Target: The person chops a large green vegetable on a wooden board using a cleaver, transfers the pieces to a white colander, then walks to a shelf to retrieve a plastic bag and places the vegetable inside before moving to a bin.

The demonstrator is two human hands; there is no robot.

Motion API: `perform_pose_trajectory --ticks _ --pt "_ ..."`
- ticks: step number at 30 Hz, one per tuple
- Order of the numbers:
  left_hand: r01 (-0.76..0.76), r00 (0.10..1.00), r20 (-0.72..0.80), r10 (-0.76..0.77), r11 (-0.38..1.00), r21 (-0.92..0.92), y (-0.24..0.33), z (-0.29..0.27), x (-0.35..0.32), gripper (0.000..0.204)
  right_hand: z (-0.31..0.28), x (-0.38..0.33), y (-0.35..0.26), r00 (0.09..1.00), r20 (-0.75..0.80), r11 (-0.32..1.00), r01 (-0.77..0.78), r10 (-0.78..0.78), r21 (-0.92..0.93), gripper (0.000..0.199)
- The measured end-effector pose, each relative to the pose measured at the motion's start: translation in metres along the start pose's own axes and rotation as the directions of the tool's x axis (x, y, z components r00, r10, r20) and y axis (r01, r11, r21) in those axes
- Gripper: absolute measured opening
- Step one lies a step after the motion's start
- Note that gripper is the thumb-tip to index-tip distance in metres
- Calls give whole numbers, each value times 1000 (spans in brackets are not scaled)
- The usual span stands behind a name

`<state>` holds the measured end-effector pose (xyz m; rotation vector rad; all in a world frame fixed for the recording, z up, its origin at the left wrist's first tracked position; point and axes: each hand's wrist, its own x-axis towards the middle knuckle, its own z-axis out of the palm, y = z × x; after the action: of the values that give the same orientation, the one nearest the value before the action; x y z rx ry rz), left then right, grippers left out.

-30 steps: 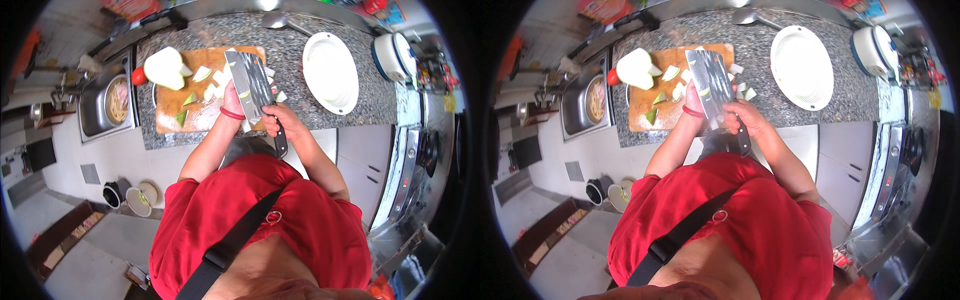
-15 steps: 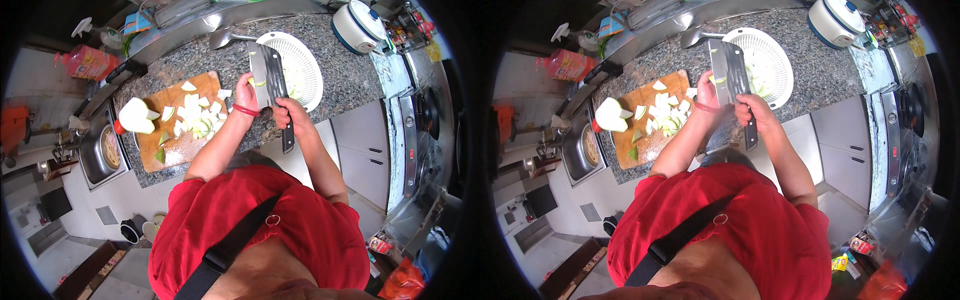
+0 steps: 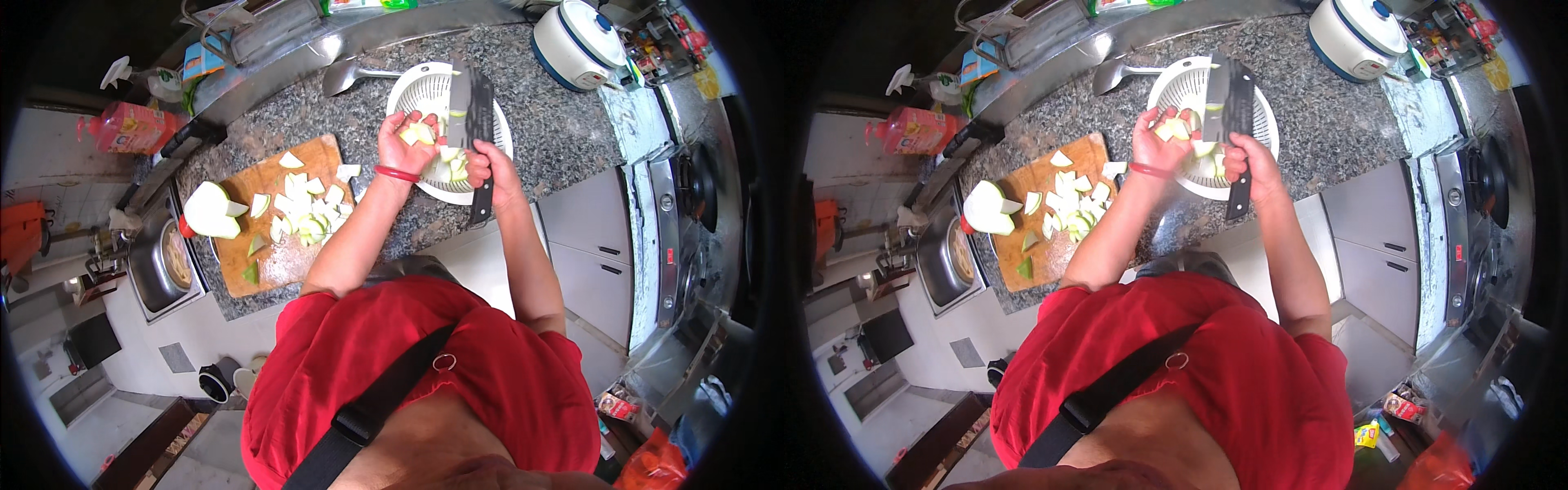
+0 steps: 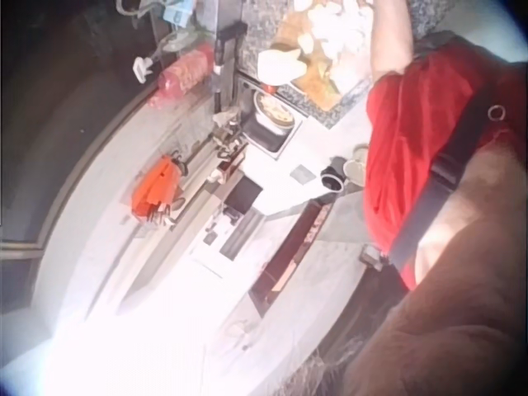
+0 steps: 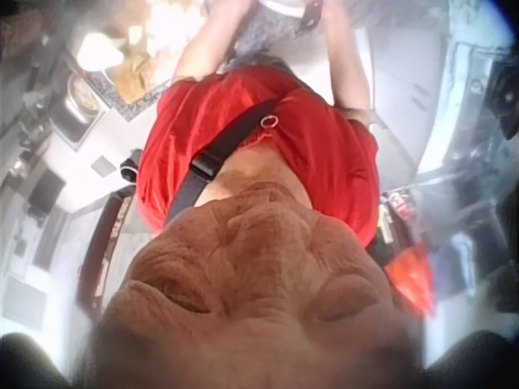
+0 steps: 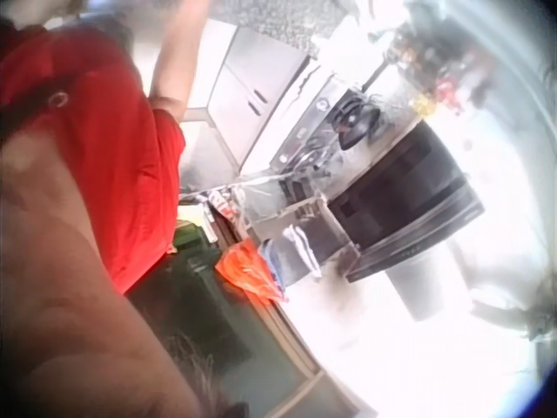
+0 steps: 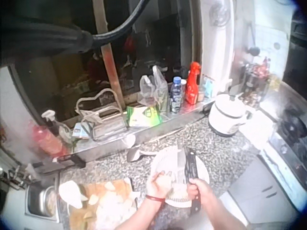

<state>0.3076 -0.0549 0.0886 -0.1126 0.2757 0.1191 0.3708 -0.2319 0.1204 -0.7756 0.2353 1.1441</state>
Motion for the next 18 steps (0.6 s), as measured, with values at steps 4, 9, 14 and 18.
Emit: perform_pose_trajectory --ticks 4,9,14,18 --pt "-24 995 -76 57 924 381 3 13 2 32 -11 -6 -10 968 -168 974 161 -187 -157 15" --pt "-307 864 349 363 -171 936 -20 -1 6 45 -5 -22 -11 850 -250 755 231 -464 -613 15" --pt "-382 738 590 328 -517 766 -17 -6 -29 37 6 -33 0 842 -231 718 235 -487 -655 15" --pt "-282 636 642 428 -646 710 31 -12 -92 25 19 -47 15 906 -202 798 200 -371 -569 14"
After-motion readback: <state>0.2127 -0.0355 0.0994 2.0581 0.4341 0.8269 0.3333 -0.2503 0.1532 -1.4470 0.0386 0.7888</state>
